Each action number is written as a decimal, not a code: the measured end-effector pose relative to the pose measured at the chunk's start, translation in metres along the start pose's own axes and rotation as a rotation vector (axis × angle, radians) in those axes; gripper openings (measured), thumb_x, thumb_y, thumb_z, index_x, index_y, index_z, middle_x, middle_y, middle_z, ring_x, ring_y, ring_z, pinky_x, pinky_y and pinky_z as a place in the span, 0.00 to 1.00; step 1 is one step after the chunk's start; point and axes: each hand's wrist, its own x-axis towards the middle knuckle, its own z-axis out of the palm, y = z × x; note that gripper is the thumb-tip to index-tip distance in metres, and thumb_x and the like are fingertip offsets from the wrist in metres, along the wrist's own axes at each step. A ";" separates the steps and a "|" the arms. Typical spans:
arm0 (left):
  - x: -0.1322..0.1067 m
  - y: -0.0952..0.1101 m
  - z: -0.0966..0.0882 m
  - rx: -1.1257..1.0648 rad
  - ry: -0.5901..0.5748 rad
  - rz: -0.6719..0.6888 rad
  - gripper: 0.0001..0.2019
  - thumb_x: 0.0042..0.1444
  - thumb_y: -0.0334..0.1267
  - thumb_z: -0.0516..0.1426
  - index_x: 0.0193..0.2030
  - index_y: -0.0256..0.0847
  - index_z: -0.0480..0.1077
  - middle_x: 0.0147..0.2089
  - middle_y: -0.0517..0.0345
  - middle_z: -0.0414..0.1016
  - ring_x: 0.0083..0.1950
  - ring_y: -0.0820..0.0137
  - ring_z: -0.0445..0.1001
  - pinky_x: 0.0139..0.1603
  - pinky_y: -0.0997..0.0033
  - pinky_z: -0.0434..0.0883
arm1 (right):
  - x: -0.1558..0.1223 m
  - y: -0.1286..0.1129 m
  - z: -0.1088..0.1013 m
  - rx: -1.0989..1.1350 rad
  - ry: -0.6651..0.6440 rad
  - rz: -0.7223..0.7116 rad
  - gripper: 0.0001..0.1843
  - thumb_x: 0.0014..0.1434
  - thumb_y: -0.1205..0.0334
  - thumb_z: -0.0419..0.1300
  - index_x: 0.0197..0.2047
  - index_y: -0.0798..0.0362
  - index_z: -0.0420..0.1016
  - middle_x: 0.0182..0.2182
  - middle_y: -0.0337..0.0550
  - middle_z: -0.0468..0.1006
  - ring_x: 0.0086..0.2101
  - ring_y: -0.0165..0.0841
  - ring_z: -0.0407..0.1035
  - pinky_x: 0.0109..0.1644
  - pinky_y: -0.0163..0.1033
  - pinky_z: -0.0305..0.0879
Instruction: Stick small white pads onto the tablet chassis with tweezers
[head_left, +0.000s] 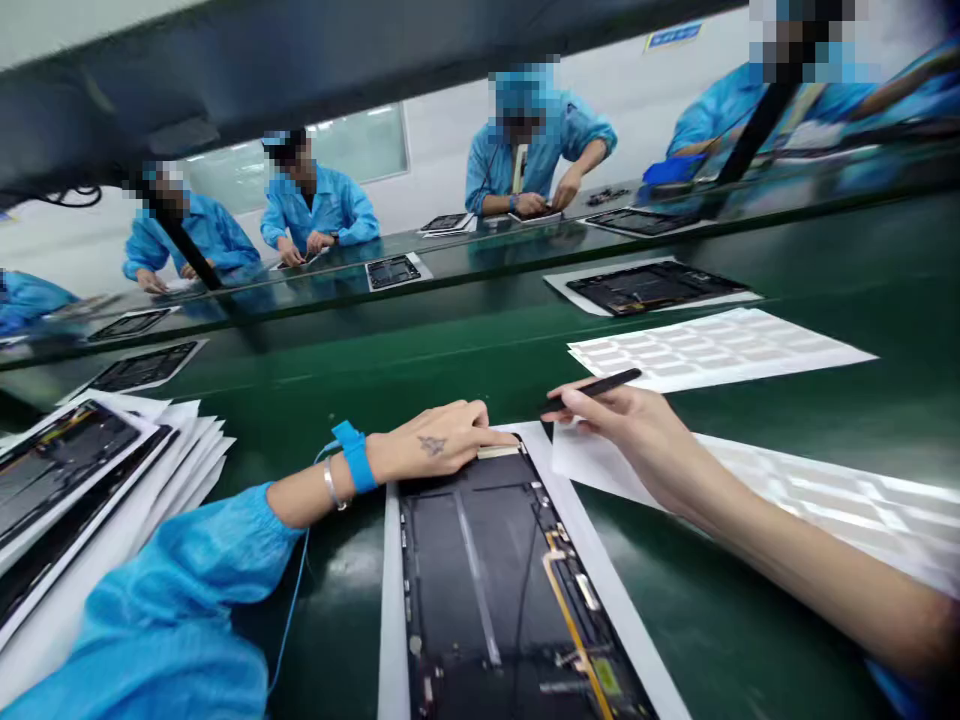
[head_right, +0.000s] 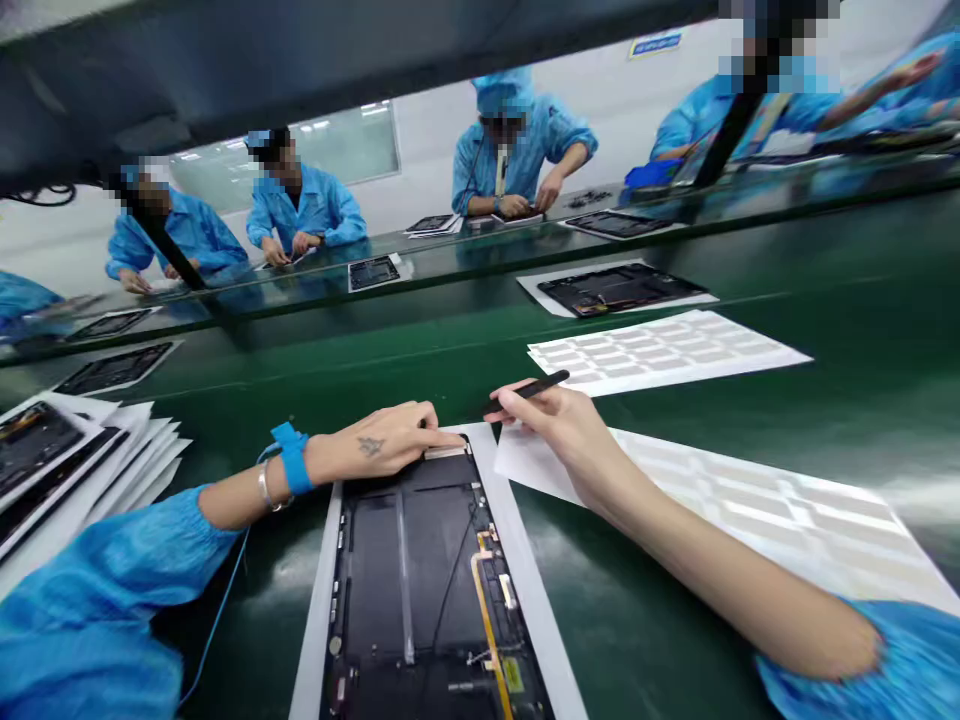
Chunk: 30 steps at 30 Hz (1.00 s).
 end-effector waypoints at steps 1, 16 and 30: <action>-0.003 0.005 -0.003 0.047 -0.025 0.002 0.23 0.67 0.28 0.47 0.66 0.51 0.62 0.51 0.51 0.68 0.44 0.68 0.67 0.45 0.68 0.70 | 0.000 0.001 0.000 0.004 0.000 -0.004 0.29 0.41 0.36 0.72 0.36 0.53 0.81 0.31 0.48 0.84 0.37 0.41 0.74 0.40 0.41 0.63; -0.035 0.010 -0.006 -0.151 0.039 -0.335 0.10 0.70 0.39 0.45 0.43 0.39 0.65 0.41 0.54 0.69 0.41 0.67 0.67 0.44 0.66 0.68 | 0.001 -0.002 -0.004 0.034 0.022 -0.100 0.28 0.45 0.37 0.70 0.37 0.54 0.80 0.27 0.45 0.81 0.33 0.38 0.71 0.38 0.40 0.62; -0.074 -0.157 -0.071 -0.255 0.628 -0.971 0.11 0.68 0.41 0.51 0.47 0.35 0.68 0.33 0.61 0.71 0.33 0.72 0.71 0.35 0.73 0.69 | 0.008 -0.012 -0.015 0.199 0.210 -0.050 0.29 0.39 0.37 0.71 0.37 0.52 0.81 0.29 0.45 0.82 0.38 0.41 0.74 0.42 0.42 0.69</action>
